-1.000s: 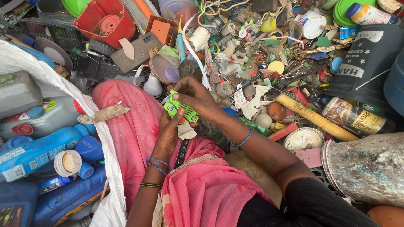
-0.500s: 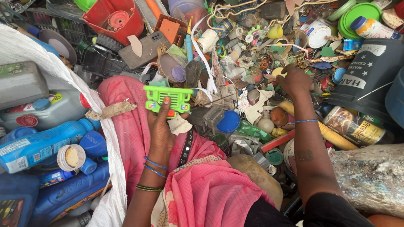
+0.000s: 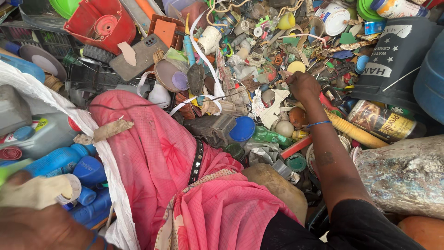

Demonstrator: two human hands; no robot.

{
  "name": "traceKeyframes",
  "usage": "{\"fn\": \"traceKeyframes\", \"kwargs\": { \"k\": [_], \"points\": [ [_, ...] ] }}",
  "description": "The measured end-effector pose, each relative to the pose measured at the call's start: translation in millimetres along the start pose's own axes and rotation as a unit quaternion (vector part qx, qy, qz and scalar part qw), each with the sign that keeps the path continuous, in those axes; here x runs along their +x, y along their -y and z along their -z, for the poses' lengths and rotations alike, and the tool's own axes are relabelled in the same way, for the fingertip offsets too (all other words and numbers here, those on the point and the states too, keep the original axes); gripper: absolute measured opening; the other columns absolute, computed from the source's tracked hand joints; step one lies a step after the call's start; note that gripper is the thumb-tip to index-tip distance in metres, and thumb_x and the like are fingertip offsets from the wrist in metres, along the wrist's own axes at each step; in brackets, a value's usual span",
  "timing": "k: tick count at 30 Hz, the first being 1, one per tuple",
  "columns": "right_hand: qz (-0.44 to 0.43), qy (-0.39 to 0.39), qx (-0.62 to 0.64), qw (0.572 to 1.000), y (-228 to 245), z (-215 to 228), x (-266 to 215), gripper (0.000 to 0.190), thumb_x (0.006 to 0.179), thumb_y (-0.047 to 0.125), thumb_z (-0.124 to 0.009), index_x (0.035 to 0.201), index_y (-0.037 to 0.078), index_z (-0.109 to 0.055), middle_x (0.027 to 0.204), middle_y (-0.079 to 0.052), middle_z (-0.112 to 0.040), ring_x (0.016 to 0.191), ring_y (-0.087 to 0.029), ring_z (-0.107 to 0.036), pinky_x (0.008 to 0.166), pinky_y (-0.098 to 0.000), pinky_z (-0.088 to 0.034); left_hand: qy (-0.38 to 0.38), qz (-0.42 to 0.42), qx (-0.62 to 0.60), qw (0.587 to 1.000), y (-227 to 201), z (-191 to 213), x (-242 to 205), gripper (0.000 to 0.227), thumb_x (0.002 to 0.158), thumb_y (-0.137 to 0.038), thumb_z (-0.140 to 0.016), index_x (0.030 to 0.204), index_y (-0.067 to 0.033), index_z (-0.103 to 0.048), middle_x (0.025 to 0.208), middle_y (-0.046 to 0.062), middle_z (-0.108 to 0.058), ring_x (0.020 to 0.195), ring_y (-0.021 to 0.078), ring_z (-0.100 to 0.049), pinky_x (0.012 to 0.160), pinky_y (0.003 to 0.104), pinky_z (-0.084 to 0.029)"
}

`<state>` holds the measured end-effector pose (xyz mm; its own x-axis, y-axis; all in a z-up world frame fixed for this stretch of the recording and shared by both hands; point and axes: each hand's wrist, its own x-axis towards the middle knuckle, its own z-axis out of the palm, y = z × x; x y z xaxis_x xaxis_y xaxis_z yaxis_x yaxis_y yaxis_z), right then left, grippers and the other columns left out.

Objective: The person sits on the ground and sorts through a large pile of mixed waste, picking up plastic items such as bottle caps, toys, and containers. They place selected items into a white sack beside them.

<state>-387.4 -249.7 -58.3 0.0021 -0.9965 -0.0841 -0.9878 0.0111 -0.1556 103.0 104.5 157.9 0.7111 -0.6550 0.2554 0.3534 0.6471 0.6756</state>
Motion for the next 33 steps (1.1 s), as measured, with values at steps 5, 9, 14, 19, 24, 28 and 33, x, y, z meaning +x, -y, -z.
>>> {"fn": "traceKeyframes", "kwargs": {
  "k": [5,9,14,19,24,28,33],
  "points": [
    [-0.028,0.044,0.498,0.866,4.5,31.2,3.2,0.015,0.089,0.014,-0.062,0.101,0.008,-0.07,0.093,-0.01,-0.072,0.085,-0.026,-0.072,0.078,-0.0416,-0.058,-0.013,-0.025,-0.007,1.0,-9.7,19.1,0.2,0.049,0.109,-0.022,-0.07,0.149,-0.0034,-0.048,0.133,0.012,-0.063,0.113,0.0256,-0.069,0.087,0.046,-0.064],
    [-0.087,0.009,0.715,0.694,-33.6,70.4,12.8,0.016,0.085,0.01,-0.056,0.097,0.011,-0.067,0.09,-0.002,-0.072,0.087,-0.02,-0.071,0.075,-0.0347,-0.06,-0.024,0.015,-0.026,0.999,18.3,25.4,-0.1,0.049,0.108,-0.02,-0.07,0.149,-0.0039,-0.048,0.137,0.011,-0.063,0.117,0.025,-0.068,0.09,0.047,-0.064],
    [-0.123,-0.108,0.566,0.808,-114.9,93.1,12.2,0.032,0.099,0.038,-0.079,0.103,0.01,-0.064,0.073,0.002,-0.046,0.066,-0.018,-0.032,0.059,-0.0427,-0.03,0.004,0.232,-0.039,0.972,133.6,-11.3,-25.4,0.04,0.103,-0.014,-0.068,0.138,-0.0036,-0.051,0.117,0.013,-0.067,0.093,0.0261,-0.073,0.07,0.045,-0.065],
    [-0.125,-0.093,-0.04,0.987,-135.7,63.9,14.5,0.028,0.086,0.028,-0.077,0.107,0.012,-0.083,0.096,-0.014,-0.072,0.08,-0.032,-0.067,0.072,-0.0417,-0.054,0.099,0.456,0.03,0.884,209.0,-17.2,-75.4,0.049,0.089,-0.022,-0.078,0.126,-0.0003,-0.056,0.108,0.012,-0.071,0.086,0.0217,-0.075,0.066,0.038,-0.067],
    [0.011,-0.101,0.383,0.918,-108.7,62.4,23.0,0.052,0.084,0.006,-0.059,0.129,0.027,-0.077,0.12,-0.006,-0.076,0.082,-0.02,-0.071,0.067,-0.0334,-0.053,0.144,0.516,0.037,0.843,223.1,14.3,-72.0,0.053,0.086,-0.024,-0.079,0.127,-0.001,-0.056,0.107,0.013,-0.071,0.083,0.0215,-0.075,0.063,0.036,-0.065],
    [-0.029,-0.11,0.175,0.978,-104.7,69.4,16.4,0.034,0.089,0.008,-0.063,0.116,0.02,-0.08,0.109,-0.009,-0.077,0.09,-0.022,-0.073,0.078,-0.0355,-0.057,0.131,0.525,0.024,0.841,227.8,23.6,-73.2,0.054,0.086,-0.025,-0.079,0.127,-0.0007,-0.054,0.107,0.014,-0.07,0.083,0.0227,-0.076,0.063,0.037,-0.066],
    [-0.139,-0.072,-0.093,0.983,-93.4,62.3,34.1,0.021,0.092,0.022,-0.075,0.11,0.014,-0.082,0.107,-0.014,-0.076,0.093,-0.031,-0.07,0.078,-0.0433,-0.055,0.127,0.534,0.036,0.835,230.3,25.1,-73.4,0.055,0.086,-0.025,-0.079,0.127,0.0002,-0.054,0.106,0.016,-0.071,0.081,0.0245,-0.076,0.062,0.038,-0.066]
  ]
}}
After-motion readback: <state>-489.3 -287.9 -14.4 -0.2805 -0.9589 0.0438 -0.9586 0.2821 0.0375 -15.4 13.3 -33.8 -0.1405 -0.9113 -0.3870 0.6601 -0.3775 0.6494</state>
